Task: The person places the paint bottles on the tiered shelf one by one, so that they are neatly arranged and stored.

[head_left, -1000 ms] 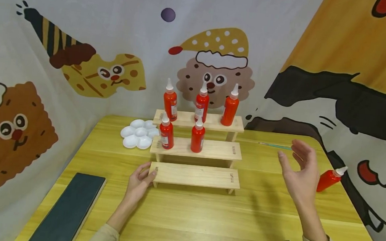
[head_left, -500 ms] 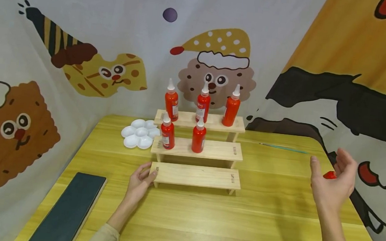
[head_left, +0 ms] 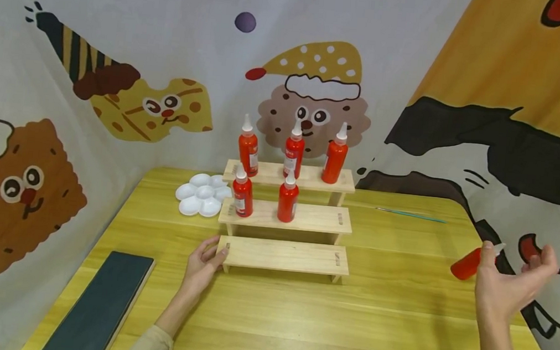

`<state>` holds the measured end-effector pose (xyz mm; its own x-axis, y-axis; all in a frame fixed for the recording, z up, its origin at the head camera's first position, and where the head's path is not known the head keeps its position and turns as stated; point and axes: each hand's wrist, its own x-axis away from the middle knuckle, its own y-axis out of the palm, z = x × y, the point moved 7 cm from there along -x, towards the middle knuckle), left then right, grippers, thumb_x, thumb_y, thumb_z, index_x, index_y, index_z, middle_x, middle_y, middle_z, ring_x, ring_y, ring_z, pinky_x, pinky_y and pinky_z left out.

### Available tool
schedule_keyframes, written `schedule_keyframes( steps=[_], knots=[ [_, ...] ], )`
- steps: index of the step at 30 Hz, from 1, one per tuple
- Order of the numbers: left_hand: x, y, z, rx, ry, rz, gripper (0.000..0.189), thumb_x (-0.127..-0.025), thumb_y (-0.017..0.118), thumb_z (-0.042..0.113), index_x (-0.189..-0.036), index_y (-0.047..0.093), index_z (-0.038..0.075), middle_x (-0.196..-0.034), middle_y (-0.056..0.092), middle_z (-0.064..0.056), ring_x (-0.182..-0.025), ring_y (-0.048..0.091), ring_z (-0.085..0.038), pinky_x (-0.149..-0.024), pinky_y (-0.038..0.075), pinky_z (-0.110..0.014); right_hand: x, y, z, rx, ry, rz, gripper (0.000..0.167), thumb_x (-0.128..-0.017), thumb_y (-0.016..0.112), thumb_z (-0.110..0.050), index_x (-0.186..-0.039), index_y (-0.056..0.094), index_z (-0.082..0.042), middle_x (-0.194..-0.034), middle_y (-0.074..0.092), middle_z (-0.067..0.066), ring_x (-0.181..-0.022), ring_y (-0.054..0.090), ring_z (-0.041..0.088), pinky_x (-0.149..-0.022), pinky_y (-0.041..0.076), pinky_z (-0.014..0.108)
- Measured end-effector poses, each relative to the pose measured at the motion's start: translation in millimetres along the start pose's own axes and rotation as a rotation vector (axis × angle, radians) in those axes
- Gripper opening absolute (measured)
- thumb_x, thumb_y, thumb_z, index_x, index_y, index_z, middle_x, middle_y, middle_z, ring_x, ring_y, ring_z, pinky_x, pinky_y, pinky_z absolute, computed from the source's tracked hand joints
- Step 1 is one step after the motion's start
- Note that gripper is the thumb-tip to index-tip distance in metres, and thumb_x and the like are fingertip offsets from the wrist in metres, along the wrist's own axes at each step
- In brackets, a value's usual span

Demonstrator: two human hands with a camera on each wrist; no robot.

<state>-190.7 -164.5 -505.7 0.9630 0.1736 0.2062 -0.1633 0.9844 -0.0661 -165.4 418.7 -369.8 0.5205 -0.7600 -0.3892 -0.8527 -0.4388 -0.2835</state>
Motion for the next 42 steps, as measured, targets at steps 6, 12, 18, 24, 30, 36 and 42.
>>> schedule_keyframes(
  steps=[6, 12, 18, 24, 30, 36, 42],
  knots=[
    [0.1, 0.1, -0.8, 0.003, -0.001, -0.006, 0.056, -0.101, 0.063, 0.015, -0.151, 0.042, 0.004, -0.147, 0.052, -0.028, -0.117, 0.066, -0.026, -0.085, 0.059, -0.022, -8.7, 6, 43, -0.050, 0.186, -0.040, 0.076, -0.096, 0.065, -0.027, -0.157, 0.019, -0.029, -0.163, 0.023, -0.009, -0.151, 0.020, 0.008, -0.125, 0.011, 0.014],
    [-0.2, 0.5, -1.0, 0.011, -0.001, -0.010, 0.056, -0.101, 0.063, 0.015, -0.151, 0.042, 0.005, -0.147, 0.053, -0.027, -0.115, 0.067, -0.023, -0.085, 0.059, -0.022, -9.1, 14, 72, -0.022, 0.293, -0.112, 0.079, -0.096, 0.065, -0.029, -0.157, 0.015, -0.033, -0.167, 0.018, -0.009, -0.154, 0.016, 0.011, -0.128, 0.011, 0.024],
    [-0.5, 0.1, -1.0, -0.001, 0.001, -0.004, 0.055, -0.100, 0.063, 0.015, -0.151, 0.043, 0.005, -0.146, 0.053, -0.027, -0.115, 0.067, -0.024, -0.083, 0.058, -0.020, -7.4, 23, 91, 0.022, 0.346, -0.156, 0.081, -0.095, 0.065, -0.036, -0.158, 0.013, -0.032, -0.167, 0.019, -0.002, -0.152, 0.018, 0.017, -0.129, 0.015, 0.031],
    [-0.6, -0.1, -1.4, -0.007, 0.006, -0.005, 0.056, -0.100, 0.063, 0.015, -0.151, 0.042, 0.004, -0.147, 0.052, -0.028, -0.118, 0.066, -0.027, -0.085, 0.059, -0.022, -6.2, 32, 102, 0.022, 0.383, -0.189, 0.082, -0.097, 0.063, -0.037, -0.160, 0.012, -0.028, -0.169, 0.018, 0.002, -0.154, 0.018, 0.023, -0.130, 0.017, 0.036],
    [0.4, -0.2, -1.3, -0.003, -0.004, 0.001, 0.056, -0.100, 0.064, 0.015, -0.151, 0.043, 0.005, -0.147, 0.053, -0.027, -0.119, 0.065, -0.029, -0.086, 0.060, -0.023, -5.2, 38, 111, 0.040, 0.388, -0.205, 0.079, -0.097, 0.064, -0.035, -0.159, 0.017, -0.026, -0.170, 0.018, 0.002, -0.155, 0.019, 0.026, -0.130, 0.017, 0.039],
    [-1.0, -0.2, -2.7, -0.004, 0.003, -0.001, 0.058, -0.100, 0.064, 0.016, -0.152, 0.041, 0.003, -0.147, 0.051, -0.028, -0.119, 0.065, -0.029, -0.086, 0.060, -0.025, -3.5, 43, 117, 0.061, 0.382, -0.225, 0.073, -0.098, 0.061, -0.033, -0.158, 0.021, -0.019, -0.166, 0.027, 0.010, -0.150, 0.031, 0.031, -0.127, 0.027, 0.039],
    [-0.3, -0.5, -2.3, -0.010, 0.005, -0.002, 0.057, -0.101, 0.064, 0.017, -0.151, 0.042, 0.004, -0.147, 0.052, -0.028, -0.120, 0.065, -0.031, -0.087, 0.060, -0.026, -3.4, 49, 123, 0.086, 0.406, -0.247, 0.070, -0.099, 0.058, -0.030, -0.159, 0.025, -0.015, -0.164, 0.033, 0.013, -0.146, 0.037, 0.031, -0.123, 0.035, 0.035]
  ],
)
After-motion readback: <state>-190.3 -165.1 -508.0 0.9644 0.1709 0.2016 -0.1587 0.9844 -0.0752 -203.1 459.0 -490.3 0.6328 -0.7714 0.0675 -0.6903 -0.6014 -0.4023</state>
